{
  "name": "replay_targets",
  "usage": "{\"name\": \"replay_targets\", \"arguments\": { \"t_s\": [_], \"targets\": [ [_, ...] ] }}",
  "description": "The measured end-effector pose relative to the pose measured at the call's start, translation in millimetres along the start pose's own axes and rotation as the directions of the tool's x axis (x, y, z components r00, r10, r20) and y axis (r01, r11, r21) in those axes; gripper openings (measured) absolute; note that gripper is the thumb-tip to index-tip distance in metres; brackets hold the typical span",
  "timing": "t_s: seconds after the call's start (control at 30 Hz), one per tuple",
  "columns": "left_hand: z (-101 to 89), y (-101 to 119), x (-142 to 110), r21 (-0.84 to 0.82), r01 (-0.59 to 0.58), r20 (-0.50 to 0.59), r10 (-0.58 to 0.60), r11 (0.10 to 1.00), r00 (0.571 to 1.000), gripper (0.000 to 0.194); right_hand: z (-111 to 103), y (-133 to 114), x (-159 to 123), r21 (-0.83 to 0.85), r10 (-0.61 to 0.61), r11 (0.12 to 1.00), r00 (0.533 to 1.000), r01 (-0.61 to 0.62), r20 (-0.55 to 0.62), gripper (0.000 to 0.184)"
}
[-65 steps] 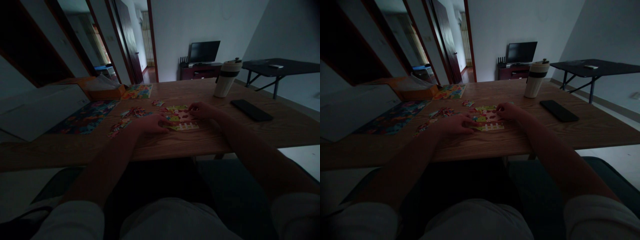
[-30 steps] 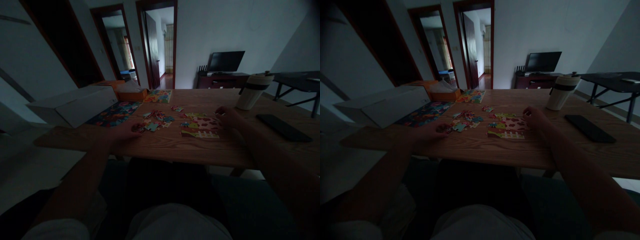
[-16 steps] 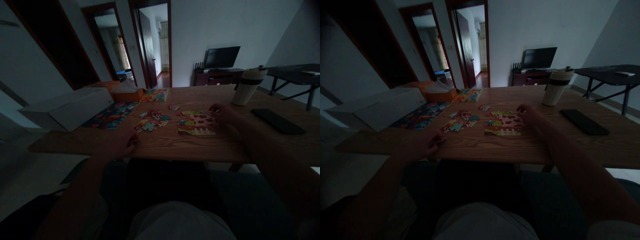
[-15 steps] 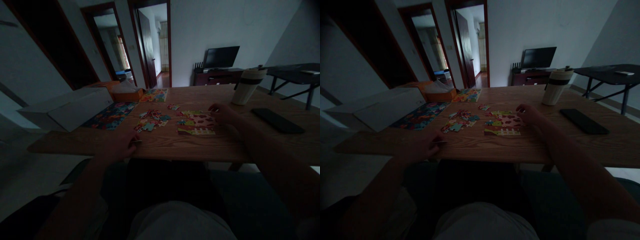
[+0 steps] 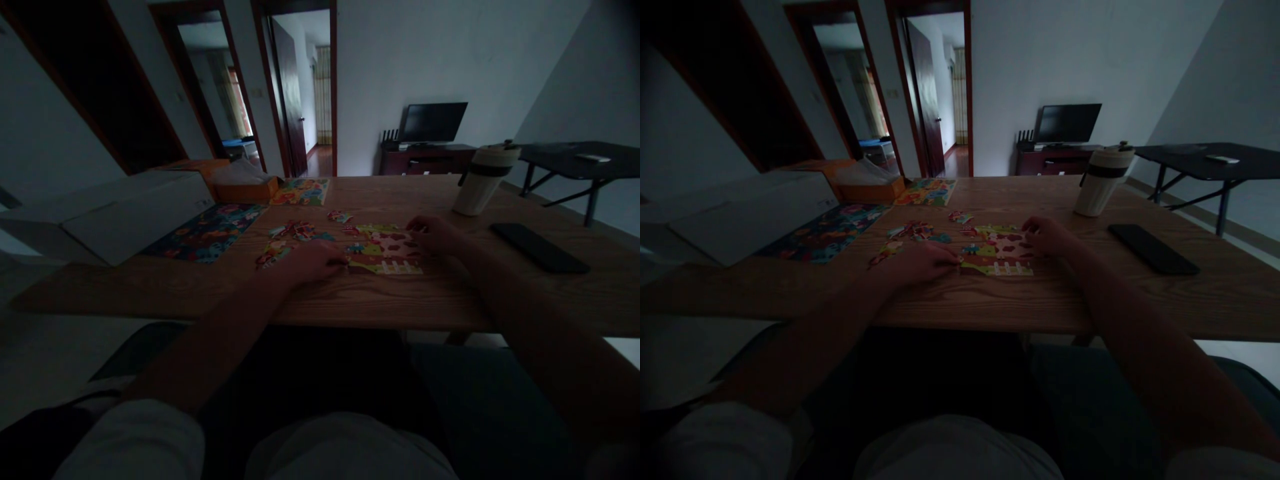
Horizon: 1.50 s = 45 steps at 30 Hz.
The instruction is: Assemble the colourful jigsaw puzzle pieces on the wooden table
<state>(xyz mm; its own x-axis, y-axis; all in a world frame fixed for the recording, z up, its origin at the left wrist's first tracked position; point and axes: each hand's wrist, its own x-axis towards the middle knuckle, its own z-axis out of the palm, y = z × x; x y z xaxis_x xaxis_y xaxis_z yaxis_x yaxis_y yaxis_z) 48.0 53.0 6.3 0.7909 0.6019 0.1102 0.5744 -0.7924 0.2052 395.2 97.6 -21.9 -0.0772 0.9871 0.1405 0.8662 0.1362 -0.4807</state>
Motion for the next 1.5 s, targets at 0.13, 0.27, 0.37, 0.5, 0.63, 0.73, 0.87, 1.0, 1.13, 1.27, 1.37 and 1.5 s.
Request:
{"name": "replay_targets", "arguments": {
  "t_s": [0.13, 0.27, 0.37, 0.5, 0.63, 0.73, 0.87, 1.0, 1.13, 1.27, 1.37, 1.5],
  "targets": [
    [1.7, -2.6, -15.3, -0.135, 0.087, 0.052, -0.08, 0.987, 0.995, 0.039, 0.2, -1.7, 0.9, 0.001, 0.039, 0.999, 0.999, -0.039, 0.035, 0.013],
    [0.5, -4.7, -17.6, -0.121, 0.185, 0.039, -0.182, 0.975, 0.983, 0.062, 0.5, -3.2, 0.0, 0.01, 0.094, 0.995, 0.993, -0.094, 0.069, 0.016],
    [4.2, -7.9, -13.6, -0.114, 0.156, 0.025, -0.155, 0.981, 0.988, 0.051, 1.6, -0.6, 0.5, 0.028, 0.084, 0.996, 0.994, -0.086, 0.073, 0.015],
    [10.2, -11.7, -9.6, -0.141, 0.053, 0.016, -0.051, 0.989, 0.999, 0.031, 4.3, 5.8, 4.1, 0.028, 0.027, 0.999, 0.996, -0.03, 0.082, 0.013],
    [13.3, -11.9, -6.5, -0.123, 0.0, -0.012, -0.002, 0.992, 1.0, 0.029, 5.9, 10.6, 7.8, 0.016, 0.005, 1.0, 0.996, -0.007, 0.092, 0.015],
    [14.5, -10.7, -5.2, -0.113, 0.019, -0.017, -0.021, 0.993, 1.0, 0.031, 7.1, 12.8, 9.7, 0.005, 0.01, 1.0, 0.996, -0.011, 0.086, 0.014],
    [15.5, -10.6, -5.4, -0.111, 0.018, -0.029, -0.021, 0.994, 0.999, 0.032, 7.4, 13.8, 10.9, 0.006, 0.016, 1.0, 0.996, -0.016, 0.091, 0.016],
    [15.3, -10.4, -6.0, -0.113, 0.01, -0.017, -0.012, 0.994, 1.0, 0.031, 7.3, 13.4, 11.3, 0.017, 0.008, 1.0, 0.994, -0.009, 0.107, 0.018],
    [15.5, -10.7, -5.9, -0.116, -0.012, -0.031, 0.008, 0.993, 0.999, 0.028, 9.3, 13.3, 11.9, 0.017, -0.025, 1.0, 0.997, 0.024, 0.078, 0.015],
    [17.1, -13.1, -5.5, -0.066, -0.04, -0.027, 0.038, 0.997, 0.999, 0.025, 9.5, 10.7, 10.6, 0.019, -0.014, 1.0, 0.996, 0.012, 0.09, 0.014],
    [18.1, -13.5, -5.7, -0.022, -0.05, -0.02, 0.049, 0.999, 0.999, 0.025, 7.7, 7.3, 8.6, 0.014, 0.018, 1.0, 0.992, -0.02, 0.122, 0.016],
    [17.7, -8.8, -7.2, 0.011, -0.067, -0.022, 0.067, 0.998, 0.998, 0.028, 5.2, 3.6, 6.2, -0.005, 0.032, 0.999, 0.992, -0.032, 0.124, 0.015]
  ]
}}
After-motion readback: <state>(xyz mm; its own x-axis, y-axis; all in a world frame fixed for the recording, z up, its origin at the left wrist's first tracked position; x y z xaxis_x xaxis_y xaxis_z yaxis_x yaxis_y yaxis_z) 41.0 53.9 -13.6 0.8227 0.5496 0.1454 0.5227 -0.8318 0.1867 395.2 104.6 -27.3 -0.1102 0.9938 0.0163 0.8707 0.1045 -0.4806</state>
